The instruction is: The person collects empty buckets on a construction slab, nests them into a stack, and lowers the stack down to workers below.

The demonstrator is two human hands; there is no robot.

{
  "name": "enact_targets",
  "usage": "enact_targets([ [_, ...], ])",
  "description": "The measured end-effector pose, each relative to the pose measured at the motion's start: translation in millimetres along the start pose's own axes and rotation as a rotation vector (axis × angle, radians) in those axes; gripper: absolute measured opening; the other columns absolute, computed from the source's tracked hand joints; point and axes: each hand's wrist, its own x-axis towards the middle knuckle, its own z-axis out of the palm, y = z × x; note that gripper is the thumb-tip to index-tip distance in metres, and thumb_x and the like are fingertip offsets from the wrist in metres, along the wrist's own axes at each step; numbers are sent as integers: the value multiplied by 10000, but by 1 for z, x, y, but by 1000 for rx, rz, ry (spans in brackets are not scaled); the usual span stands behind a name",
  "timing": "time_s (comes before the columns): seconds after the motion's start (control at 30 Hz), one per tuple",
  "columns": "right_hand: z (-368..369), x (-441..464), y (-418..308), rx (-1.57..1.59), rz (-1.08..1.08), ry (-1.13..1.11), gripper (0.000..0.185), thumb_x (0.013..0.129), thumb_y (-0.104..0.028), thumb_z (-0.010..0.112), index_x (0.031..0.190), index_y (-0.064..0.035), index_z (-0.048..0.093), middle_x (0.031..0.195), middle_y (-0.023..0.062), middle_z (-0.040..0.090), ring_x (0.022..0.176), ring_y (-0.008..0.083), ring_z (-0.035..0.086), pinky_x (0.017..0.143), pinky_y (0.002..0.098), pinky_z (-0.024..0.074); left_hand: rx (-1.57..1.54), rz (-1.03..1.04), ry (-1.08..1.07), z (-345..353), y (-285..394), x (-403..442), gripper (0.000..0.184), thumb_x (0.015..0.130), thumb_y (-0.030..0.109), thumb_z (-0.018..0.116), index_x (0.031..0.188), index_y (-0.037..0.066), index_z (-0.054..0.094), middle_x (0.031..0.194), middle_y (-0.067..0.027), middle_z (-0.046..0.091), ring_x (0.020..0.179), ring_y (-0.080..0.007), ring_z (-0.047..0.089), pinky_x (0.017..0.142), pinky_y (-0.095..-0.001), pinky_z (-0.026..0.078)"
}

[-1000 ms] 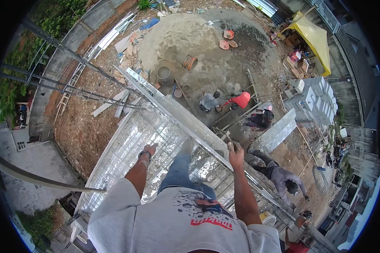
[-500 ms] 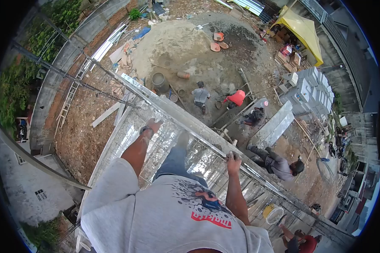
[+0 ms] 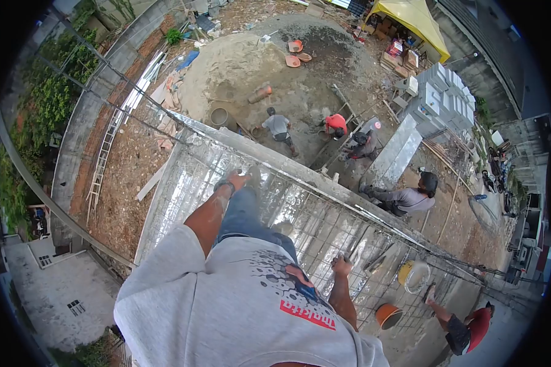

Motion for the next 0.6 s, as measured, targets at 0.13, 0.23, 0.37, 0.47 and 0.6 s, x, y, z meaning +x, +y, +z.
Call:
enact_targets([
  [0.13,-67,-40,49,-137,252,207,249,932,-259,585,947,-12,554,678,104,587,463,206,542,375,318,386,230,40,-138,7,-30,-34,597,826,518,620,1339,231,513,1381,-267,467,1265,-416,466,1060,-442,383],
  [0.23,-78,-55,68,-2,325,267,231,934,-250,584,948,-22,549,647,85,556,451,188,525,360,311,341,174,-112,-33,-2,-31,-57,747,789,553,646,1320,41,528,1288,-263,545,1156,-377,555,966,-414,459],
  [0.37,-46,-85,65,154,203,261,222,959,-223,554,1048,-22,526,681,68,550,459,162,507,367,290,328,364,-16,-95,12,-76,-9,773,781,565,651,1251,-44,583,1244,-260,598,1176,-338,571,999,-402,445],
  [0.47,-7,-109,63,143,134,199,272,961,-207,553,1132,2,525,712,73,566,493,151,528,387,270,357,255,-10,-75,6,-32,-28,733,795,542,656,1246,-31,595,1271,-236,597,1192,-330,565,1017,-389,430],
  [0.6,43,-137,83,99,90,124,294,941,-141,578,1140,73,540,757,98,603,556,149,573,446,272,455,99,98,-176,-2,-9,-43,804,788,534,660,1299,-73,531,1312,-283,549,1222,-375,543,1038,-408,422],
])
